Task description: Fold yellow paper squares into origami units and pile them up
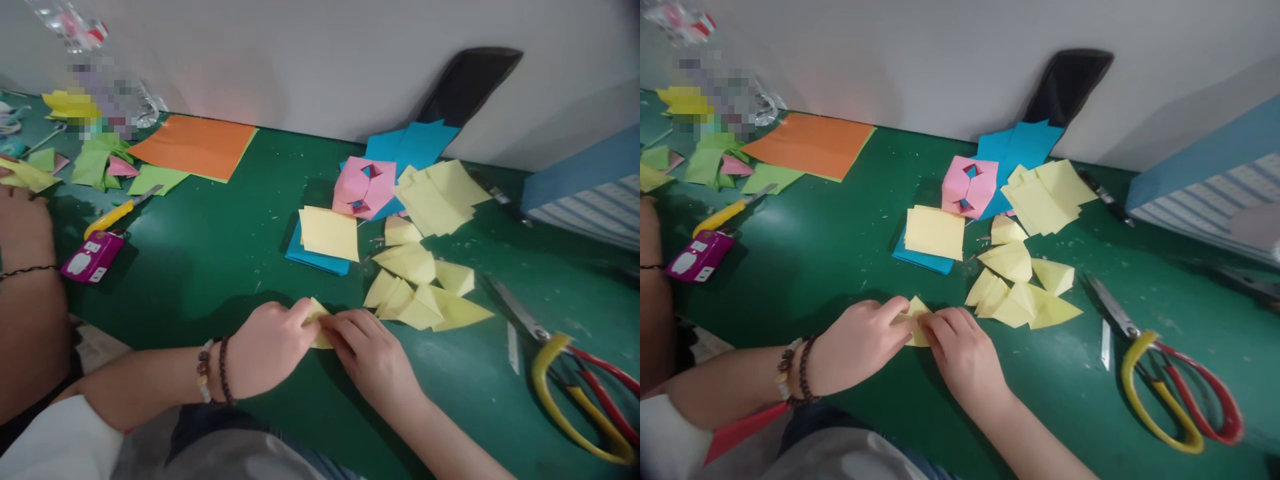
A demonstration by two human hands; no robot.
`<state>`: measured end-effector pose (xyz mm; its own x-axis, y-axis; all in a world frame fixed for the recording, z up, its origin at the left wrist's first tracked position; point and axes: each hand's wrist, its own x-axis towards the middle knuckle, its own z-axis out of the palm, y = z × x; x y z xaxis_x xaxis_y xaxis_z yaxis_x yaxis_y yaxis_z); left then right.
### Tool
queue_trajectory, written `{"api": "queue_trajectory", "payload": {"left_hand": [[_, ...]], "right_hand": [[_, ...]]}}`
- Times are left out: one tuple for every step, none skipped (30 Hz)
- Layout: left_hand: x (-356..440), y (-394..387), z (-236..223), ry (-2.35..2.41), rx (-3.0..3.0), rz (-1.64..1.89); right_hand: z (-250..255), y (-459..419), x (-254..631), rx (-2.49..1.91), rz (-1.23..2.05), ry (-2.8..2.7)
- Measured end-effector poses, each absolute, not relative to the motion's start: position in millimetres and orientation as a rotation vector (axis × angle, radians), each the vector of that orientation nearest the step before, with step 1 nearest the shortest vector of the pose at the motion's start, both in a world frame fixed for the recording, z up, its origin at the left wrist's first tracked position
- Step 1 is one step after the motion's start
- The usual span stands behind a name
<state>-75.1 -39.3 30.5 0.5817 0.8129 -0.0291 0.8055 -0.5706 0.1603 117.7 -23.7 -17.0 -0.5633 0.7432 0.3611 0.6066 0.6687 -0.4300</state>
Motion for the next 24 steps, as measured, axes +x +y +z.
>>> {"api": "queue_trajectory", "payload": {"left_hand": [[-76,-39,28,1.372,2.665,0.081],[-77,-39,25,1.374,2.68,0.1],[-79,-39,22,1.371,2.692,0.119],[-80,-39,18,1.369,2.707,0.147],[-81,-39,15,1.365,2.72,0.182],[-82,-40,13,1.366,2.732,0.223],[-83,-40,11,1.359,2.741,0.262],[-83,-40,9,1.346,2.749,0.3],[-83,-40,9,1.339,2.75,0.328],[-83,-41,8,1.328,2.75,0.351],[-83,-41,8,1.318,2.749,0.369],[-83,-41,8,1.311,2.746,0.38],[-83,-41,9,1.304,2.744,0.386],[-83,-41,9,1.301,2.744,0.387],[-83,-41,9,1.298,2.746,0.383],[-83,-41,10,1.295,2.748,0.378],[-83,-41,10,1.289,2.751,0.372],[-83,-41,10,1.284,2.753,0.369],[-83,-41,10,1.28,2.753,0.368],[-83,-41,9,1.276,2.748,0.369],[-83,-40,9,1.273,2.741,0.372],[-83,-40,9,1.274,2.731,0.376],[-83,-40,9,1.272,2.722,0.38],[-83,-39,9,1.271,2.713,0.385]], "right_hand": [[-17,-23,118,-1.046,0.35,-2.357],[-18,-23,118,-1.051,0.348,-2.351],[-18,-23,118,-1.055,0.344,-2.345],[-18,-22,117,-1.059,0.341,-2.34],[-17,-22,117,-1.061,0.34,-2.335],[-17,-22,117,-1.064,0.344,-2.328],[-17,-21,117,-1.063,0.354,-2.321],[-16,-21,116,-1.062,0.368,-2.315],[-16,-21,116,-1.06,0.381,-2.307],[-16,-21,116,-1.06,0.393,-2.301],[-16,-21,116,-1.061,0.402,-2.296],[-15,-21,116,-1.063,0.406,-2.294],[-15,-21,116,-1.065,0.409,-2.295],[-14,-21,117,-1.068,0.411,-2.296],[-14,-21,117,-1.07,0.414,-2.299],[-13,-21,117,-1.071,0.417,-2.302],[-13,-21,117,-1.074,0.42,-2.305],[-12,-21,116,-1.077,0.423,-2.308],[-12,-21,116,-1.079,0.424,-2.31],[-12,-21,116,-1.082,0.425,-2.311],[-11,-21,117,-1.084,0.427,-2.314],[-11,-21,117,-1.087,0.427,-2.316],[-11,-20,117,-1.088,0.428,-2.316],[-11,-20,117,-1.089,0.432,-2.316]]}}
